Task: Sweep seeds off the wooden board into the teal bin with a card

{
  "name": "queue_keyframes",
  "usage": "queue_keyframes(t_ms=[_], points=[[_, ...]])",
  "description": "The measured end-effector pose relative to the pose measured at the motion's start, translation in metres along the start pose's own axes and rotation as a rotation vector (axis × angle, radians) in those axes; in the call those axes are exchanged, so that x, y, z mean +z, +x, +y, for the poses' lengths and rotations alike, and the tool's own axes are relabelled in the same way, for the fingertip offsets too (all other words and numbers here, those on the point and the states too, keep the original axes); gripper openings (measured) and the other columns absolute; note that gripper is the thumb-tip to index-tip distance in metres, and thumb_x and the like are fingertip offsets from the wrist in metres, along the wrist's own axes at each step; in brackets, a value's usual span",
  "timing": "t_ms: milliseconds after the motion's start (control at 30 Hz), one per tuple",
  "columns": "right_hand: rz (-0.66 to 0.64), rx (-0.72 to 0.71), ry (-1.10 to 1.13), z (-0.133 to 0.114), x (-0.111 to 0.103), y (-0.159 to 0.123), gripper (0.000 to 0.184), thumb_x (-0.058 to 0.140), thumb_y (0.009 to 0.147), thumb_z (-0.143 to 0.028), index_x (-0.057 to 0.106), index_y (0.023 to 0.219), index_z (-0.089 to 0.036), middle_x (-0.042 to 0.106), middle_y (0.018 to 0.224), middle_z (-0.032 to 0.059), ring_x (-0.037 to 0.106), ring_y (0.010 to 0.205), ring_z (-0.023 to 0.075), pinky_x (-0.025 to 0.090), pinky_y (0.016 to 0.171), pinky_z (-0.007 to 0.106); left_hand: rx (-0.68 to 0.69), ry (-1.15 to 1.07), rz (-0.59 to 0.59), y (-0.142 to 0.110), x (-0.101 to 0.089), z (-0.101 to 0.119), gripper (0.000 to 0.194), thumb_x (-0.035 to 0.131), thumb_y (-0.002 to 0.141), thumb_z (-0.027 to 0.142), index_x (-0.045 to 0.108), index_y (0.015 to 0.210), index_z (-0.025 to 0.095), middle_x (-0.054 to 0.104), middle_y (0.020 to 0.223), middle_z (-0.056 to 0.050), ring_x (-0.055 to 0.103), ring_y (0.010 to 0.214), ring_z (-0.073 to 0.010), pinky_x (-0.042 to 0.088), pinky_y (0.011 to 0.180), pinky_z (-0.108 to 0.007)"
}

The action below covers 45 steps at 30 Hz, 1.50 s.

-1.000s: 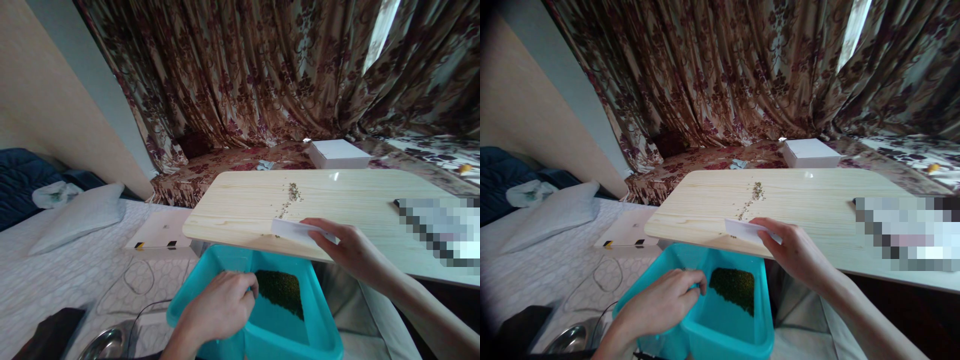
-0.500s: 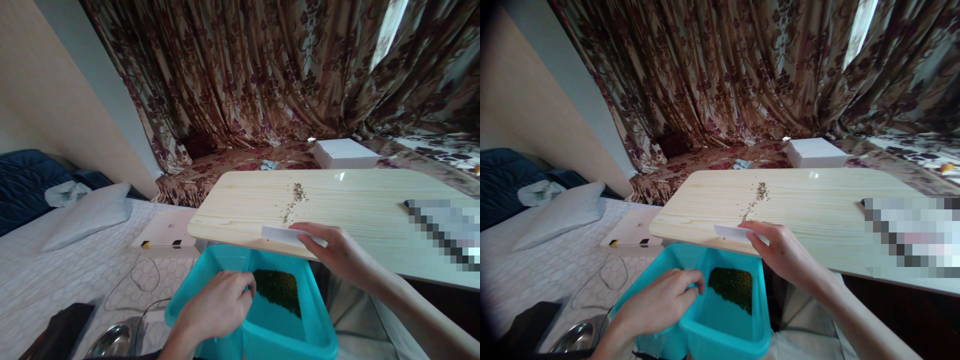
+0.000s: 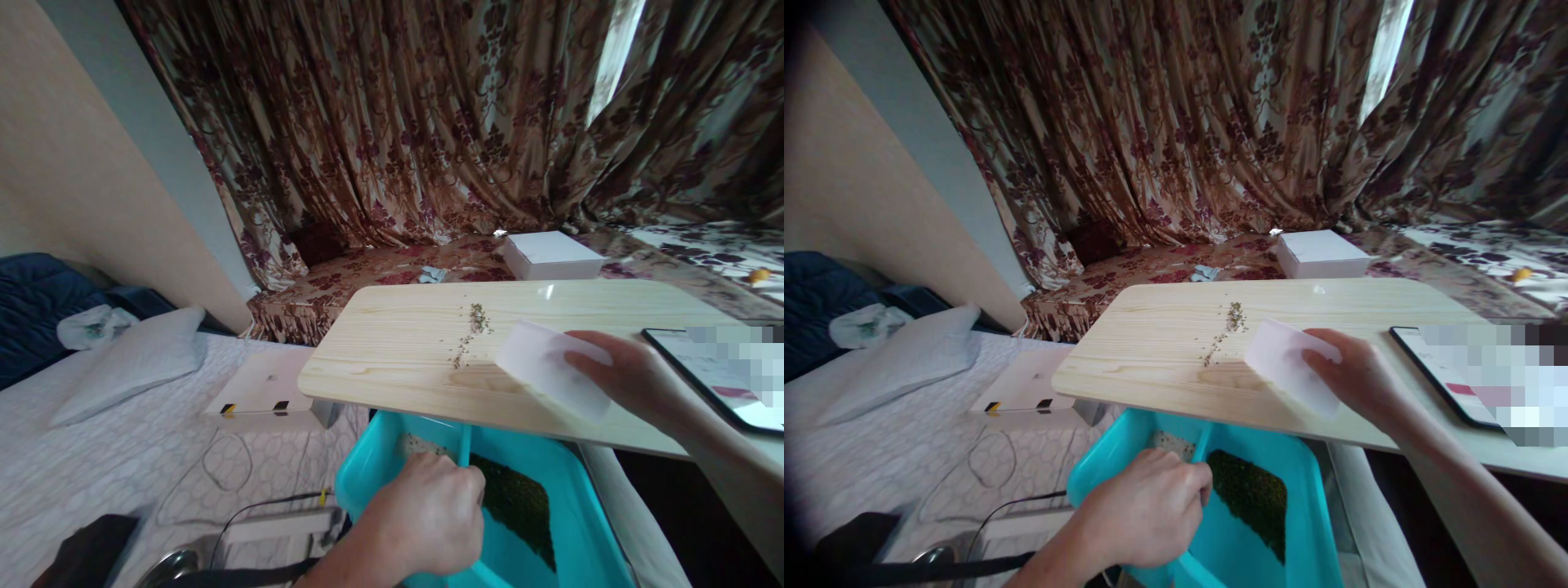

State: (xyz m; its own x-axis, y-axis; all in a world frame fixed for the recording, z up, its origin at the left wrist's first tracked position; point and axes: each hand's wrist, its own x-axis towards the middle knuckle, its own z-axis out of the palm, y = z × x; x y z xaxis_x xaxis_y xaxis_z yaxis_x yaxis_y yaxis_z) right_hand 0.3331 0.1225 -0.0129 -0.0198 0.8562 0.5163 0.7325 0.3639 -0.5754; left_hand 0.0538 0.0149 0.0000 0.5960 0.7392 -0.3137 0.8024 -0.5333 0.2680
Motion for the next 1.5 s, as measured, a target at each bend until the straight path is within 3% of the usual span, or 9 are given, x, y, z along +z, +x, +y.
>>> queue_keyframes(t_ms=[200, 467, 767, 1000, 1133, 1200, 1300, 1400, 1500], points=[[-0.123, 0.159, 0.175, 0.006, 0.017, -0.004, 0.023, 0.058, 0.078, -0.037, 0.073, 0.083, -0.02, 0.076, 0.072, 0.0057, 0.07, 0.061, 0.025, 0.055, 0.049, 0.034, 0.076, 0.072, -0.026, 0.012, -0.006, 0.012, 0.028, 0.043, 0.085, 0.018, 0.069, 0.094, 0.014, 0.073, 0.085, -0.014, 0.07, 0.078, -0.0298, 0.05, 0.068, -0.036], [-0.213, 0.203, 0.294, -0.021, 0.045, 0.0, 0.021, 0.061, 0.075, -0.035, 0.074, 0.084, -0.021, 0.078, 0.078, 0.0036, 0.072, 0.067, 0.024, 0.056, 0.053, 0.032, 0.095, 0.083, -0.026, 0.011, -0.009, 0.012, 0.027, 0.044, 0.084, 0.018, 0.07, 0.094, 0.014, 0.074, 0.085, -0.014, 0.07, 0.077, -0.0296, 0.051, 0.066, -0.035], [-0.308, 0.249, 0.37, -0.022, 0.057, 0.011, 0.024, 0.06, 0.074, -0.033, 0.075, 0.087, -0.019, 0.078, 0.083, 0.0053, 0.072, 0.073, 0.0241, 0.056, 0.06, 0.032, 0.093, 0.098, -0.059, 0.013, -0.013, 0.013, 0.027, 0.045, 0.086, 0.02, 0.069, 0.094, 0.013, 0.074, 0.086, -0.015, 0.071, 0.078, -0.0293, 0.051, 0.066, -0.035], [-0.492, 0.208, 0.407, -0.039, 0.074, 0.001, 0.032, 0.059, 0.073, -0.036, 0.074, 0.093, -0.016, 0.077, 0.076, 0.0061, 0.069, 0.063, 0.0232, 0.053, 0.05, 0.03, 0.084, 0.067, -0.094, 0.014, -0.016, 0.012, 0.029, 0.045, 0.086, 0.021, 0.07, 0.097, 0.013, 0.074, 0.091, -0.016, 0.07, 0.083, -0.031, 0.052, 0.071, -0.037], [-0.553, 0.107, 0.374, -0.057, 0.062, -0.01, 0.03, 0.061, 0.073, -0.036, 0.075, 0.092, -0.018, 0.077, 0.077, 0.0043, 0.069, 0.065, 0.023, 0.055, 0.055, 0.033, 0.056, 0.07, -0.104, 0.011, -0.018, 0.012, 0.029, 0.045, 0.086, 0.02, 0.071, 0.097, 0.012, 0.073, 0.091, -0.017, 0.07, 0.085, -0.0326, 0.052, 0.071, -0.038], [-0.503, 0.056, 0.326, -0.064, 0.049, -0.011, 0.03, 0.062, 0.074, -0.035, 0.075, 0.096, -0.02, 0.077, 0.089, 0.0056, 0.071, 0.077, 0.0254, 0.057, 0.068, 0.036, 0.057, 0.064, -0.091, 0.009, -0.016, 0.011, 0.03, 0.044, 0.086, 0.02, 0.071, 0.096, 0.012, 0.073, 0.09, -0.017, 0.07, 0.084, -0.0328, 0.052, 0.071, -0.038], [-0.277, -0.069, 0.172, -0.065, 0.026, -0.007, 0.03, 0.056, 0.08, -0.037, 0.073, 0.1, -0.022, 0.077, 0.101, 0.0069, 0.071, 0.09, 0.0278, 0.056, 0.082, 0.041, 0.065, 0.015, -0.038, 0.006, -0.009, 0.005, 0.031, 0.042, 0.086, 0.019, 0.071, 0.095, 0.013, 0.073, 0.089, -0.016, 0.07, 0.084, -0.0319, 0.051, 0.071, -0.038], [-0.068, -0.125, 0.056, -0.053, 0.012, -0.002, 0.03, 0.053, 0.085, -0.04, 0.072, 0.1, -0.024, 0.077, 0.101, 0.0069, 0.072, 0.089, 0.0283, 0.057, 0.082, 0.042, 0.042, -0.091, 0.01, 0.0, -0.002, -0.005, 0.032, 0.04, 0.084, 0.018, 0.07, 0.095, 0.017, 0.073, 0.092, -0.012, 0.068, 0.089, -0.0299, 0.049, 0.08, -0.039], [0.002, -0.134, -0.014, -0.036, 0.013, 0.001, 0.028, 0.052, 0.086, -0.037, 0.072, 0.101, -0.025, 0.078, 0.101, 0.006, 0.073, 0.089, 0.0287, 0.058, 0.081, 0.044, -0.046, -0.215, 0.036, -0.011, 0.003, -0.017, 0.031, 0.039, 0.084, 0.02, 0.069, 0.094, 0.02, 0.072, 0.099, -0.009, 0.065, 0.099, -0.0274, 0.045, 0.089, -0.039]])
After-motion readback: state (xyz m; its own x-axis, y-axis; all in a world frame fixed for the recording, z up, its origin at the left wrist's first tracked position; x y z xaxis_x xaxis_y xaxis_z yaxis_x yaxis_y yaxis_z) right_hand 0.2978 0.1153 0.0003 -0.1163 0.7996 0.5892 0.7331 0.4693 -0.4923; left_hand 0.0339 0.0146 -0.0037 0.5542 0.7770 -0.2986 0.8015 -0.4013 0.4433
